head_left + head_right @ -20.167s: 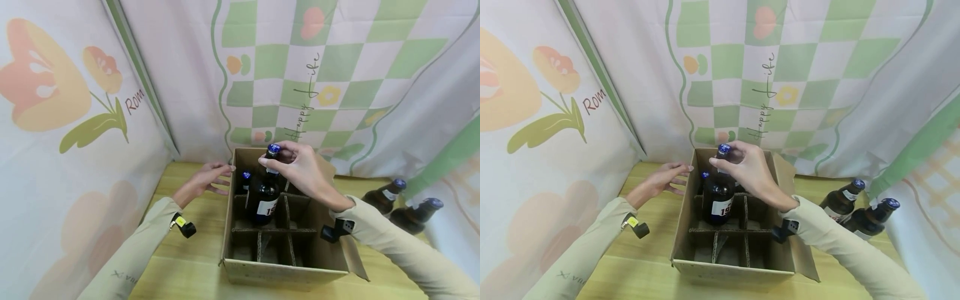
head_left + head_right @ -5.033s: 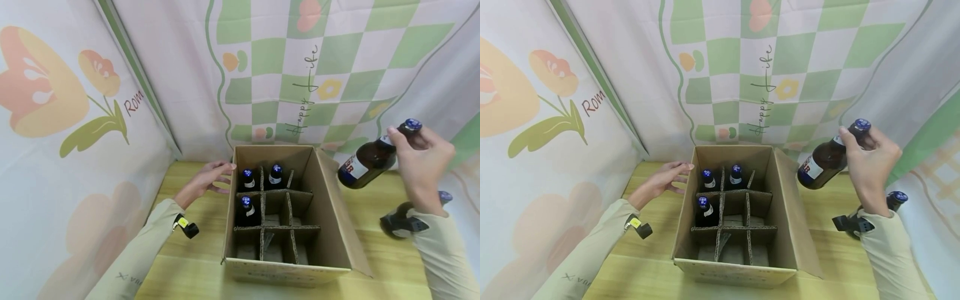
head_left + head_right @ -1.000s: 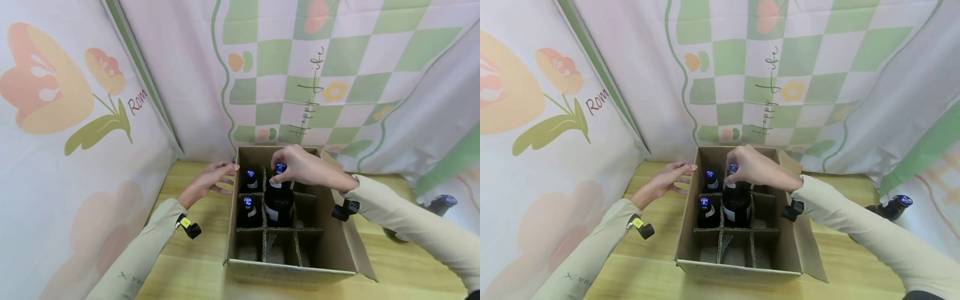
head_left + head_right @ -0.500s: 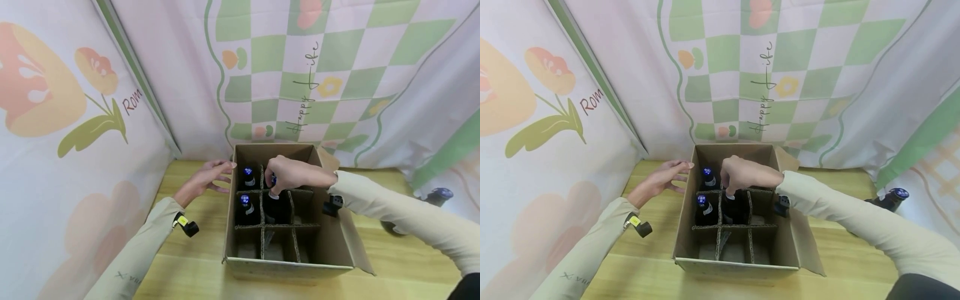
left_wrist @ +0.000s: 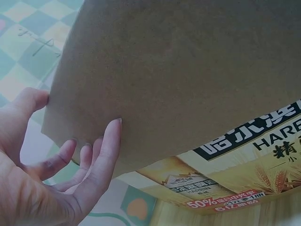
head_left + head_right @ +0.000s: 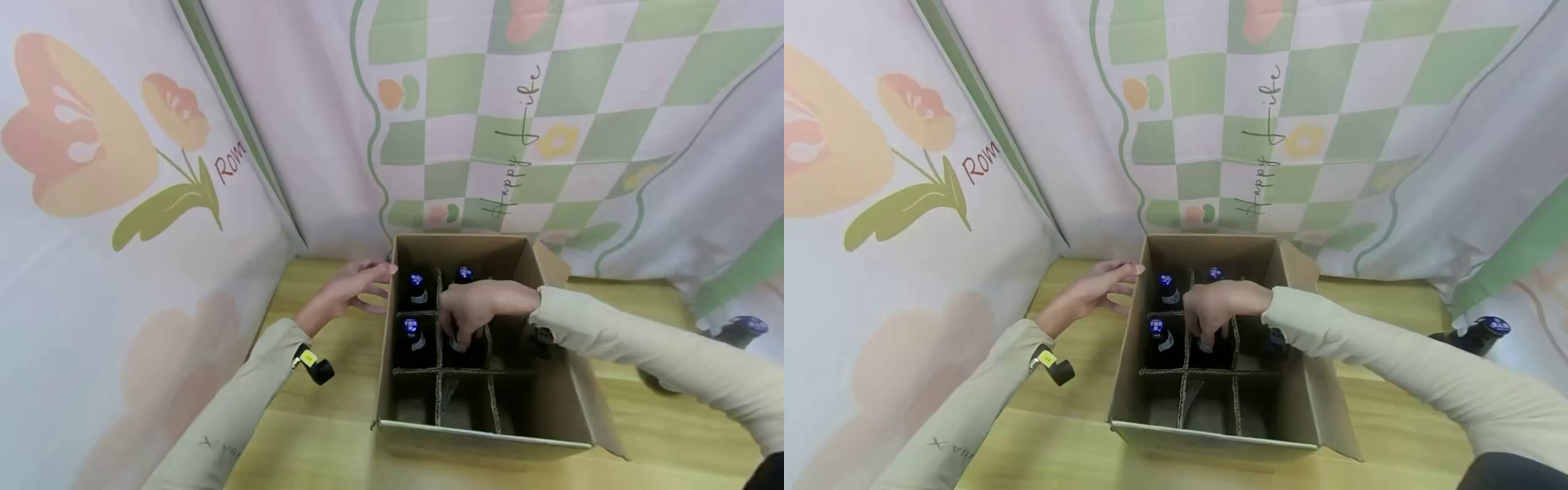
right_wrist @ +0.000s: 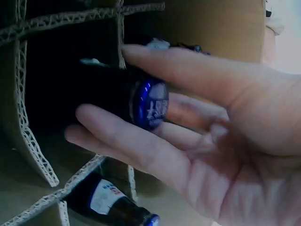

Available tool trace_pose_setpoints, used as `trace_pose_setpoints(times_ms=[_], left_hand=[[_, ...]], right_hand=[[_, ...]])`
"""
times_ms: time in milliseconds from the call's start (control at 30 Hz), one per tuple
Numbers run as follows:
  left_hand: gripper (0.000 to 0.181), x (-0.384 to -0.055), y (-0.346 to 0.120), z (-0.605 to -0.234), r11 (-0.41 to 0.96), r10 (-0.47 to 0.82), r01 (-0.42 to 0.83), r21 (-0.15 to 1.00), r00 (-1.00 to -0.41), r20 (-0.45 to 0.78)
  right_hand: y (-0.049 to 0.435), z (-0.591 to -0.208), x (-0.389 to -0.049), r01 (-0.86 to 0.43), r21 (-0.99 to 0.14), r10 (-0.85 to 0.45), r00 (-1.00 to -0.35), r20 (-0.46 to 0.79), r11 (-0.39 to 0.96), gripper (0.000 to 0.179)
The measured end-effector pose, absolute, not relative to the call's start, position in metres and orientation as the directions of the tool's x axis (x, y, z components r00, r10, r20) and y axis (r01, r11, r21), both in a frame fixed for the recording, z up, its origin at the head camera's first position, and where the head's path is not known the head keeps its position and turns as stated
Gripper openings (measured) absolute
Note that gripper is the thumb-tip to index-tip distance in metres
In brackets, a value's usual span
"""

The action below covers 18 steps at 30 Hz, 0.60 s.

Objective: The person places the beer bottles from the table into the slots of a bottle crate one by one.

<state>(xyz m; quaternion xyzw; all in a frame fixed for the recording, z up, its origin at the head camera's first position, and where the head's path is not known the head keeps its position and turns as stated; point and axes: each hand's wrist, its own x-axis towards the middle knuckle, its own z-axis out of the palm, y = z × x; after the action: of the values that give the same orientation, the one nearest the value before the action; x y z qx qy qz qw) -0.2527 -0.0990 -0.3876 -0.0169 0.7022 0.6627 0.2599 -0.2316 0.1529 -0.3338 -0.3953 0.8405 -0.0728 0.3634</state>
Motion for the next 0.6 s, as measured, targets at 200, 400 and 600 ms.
trace_pose_setpoints(times_ms=[200, 400, 600], left_hand=[[0.054, -0.25, -0.103, -0.387, 0.13, 0.304, -0.37, 0.92, -0.868, -0.392], [0.048, -0.248, -0.1, -0.384, 0.125, 0.319, -0.351, 0.928, -0.871, -0.373], [0.049, -0.248, -0.095, -0.385, 0.124, 0.32, -0.347, 0.93, -0.873, -0.369]], right_hand=[[0.149, -0.326, -0.225, -0.707, -0.317, -0.719, -0.381, -0.581, 0.632, 0.024], [0.165, -0.323, -0.222, -0.606, -0.42, -0.719, -0.416, -0.556, 0.675, 0.021], [0.177, -0.321, -0.222, -0.636, -0.472, -0.784, -0.399, -0.476, 0.61, 0.019]])
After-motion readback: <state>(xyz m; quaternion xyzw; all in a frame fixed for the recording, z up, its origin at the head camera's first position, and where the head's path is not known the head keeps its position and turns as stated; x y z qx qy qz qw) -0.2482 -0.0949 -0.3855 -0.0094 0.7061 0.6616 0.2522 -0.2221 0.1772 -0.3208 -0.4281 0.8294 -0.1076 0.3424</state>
